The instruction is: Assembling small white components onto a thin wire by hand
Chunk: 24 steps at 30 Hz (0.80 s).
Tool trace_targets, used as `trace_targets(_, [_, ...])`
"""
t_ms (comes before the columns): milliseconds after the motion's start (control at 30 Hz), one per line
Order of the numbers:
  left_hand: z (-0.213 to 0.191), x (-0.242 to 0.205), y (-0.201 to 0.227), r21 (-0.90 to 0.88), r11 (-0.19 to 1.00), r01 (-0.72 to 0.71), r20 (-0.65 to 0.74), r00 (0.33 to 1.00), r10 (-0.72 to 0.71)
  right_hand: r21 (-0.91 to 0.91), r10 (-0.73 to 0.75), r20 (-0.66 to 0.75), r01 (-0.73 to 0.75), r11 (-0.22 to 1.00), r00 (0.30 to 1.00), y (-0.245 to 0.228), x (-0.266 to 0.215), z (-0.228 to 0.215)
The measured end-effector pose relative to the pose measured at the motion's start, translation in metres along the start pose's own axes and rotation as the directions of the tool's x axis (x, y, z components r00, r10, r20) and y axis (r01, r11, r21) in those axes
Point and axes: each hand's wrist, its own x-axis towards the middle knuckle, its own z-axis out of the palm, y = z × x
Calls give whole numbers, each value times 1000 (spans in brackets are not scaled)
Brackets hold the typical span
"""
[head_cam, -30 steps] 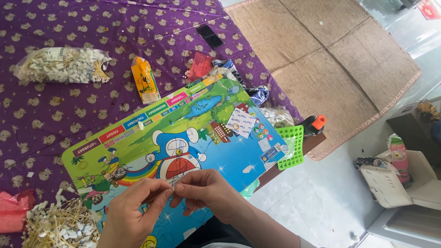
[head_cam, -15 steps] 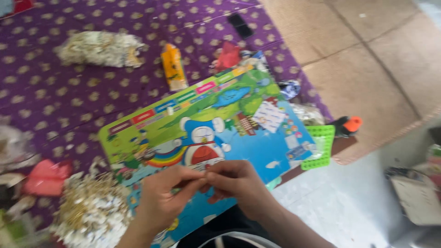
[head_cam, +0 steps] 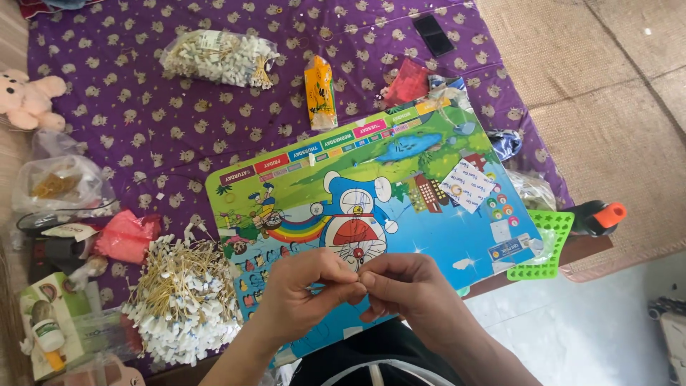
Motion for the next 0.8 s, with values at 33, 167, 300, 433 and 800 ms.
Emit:
trace_targets(33, [1, 0, 0, 2, 1000, -25, -5, 1000, 25, 0, 16, 10, -16, 1000, 1000, -2, -1, 0])
trace_targets(167, [0, 3, 10, 105, 994, -4, -7, 1000, 5, 23, 41, 38, -42, 999, 998, -7, -3, 1])
trace_targets(300, [-6, 3, 22, 167, 986, 7, 18, 1000, -10, 38, 51, -5, -51, 998, 999, -8, -3, -1])
trace_targets(433, [-5, 3, 23, 98, 989, 109, -17, 994, -107, -51, 19, -36, -21, 998, 999, -13, -3, 4])
trace_targets(800, [0, -4, 20, 131, 990, 61, -61, 997, -53, -90, -21, -158, 7, 996, 987, -8, -10, 9])
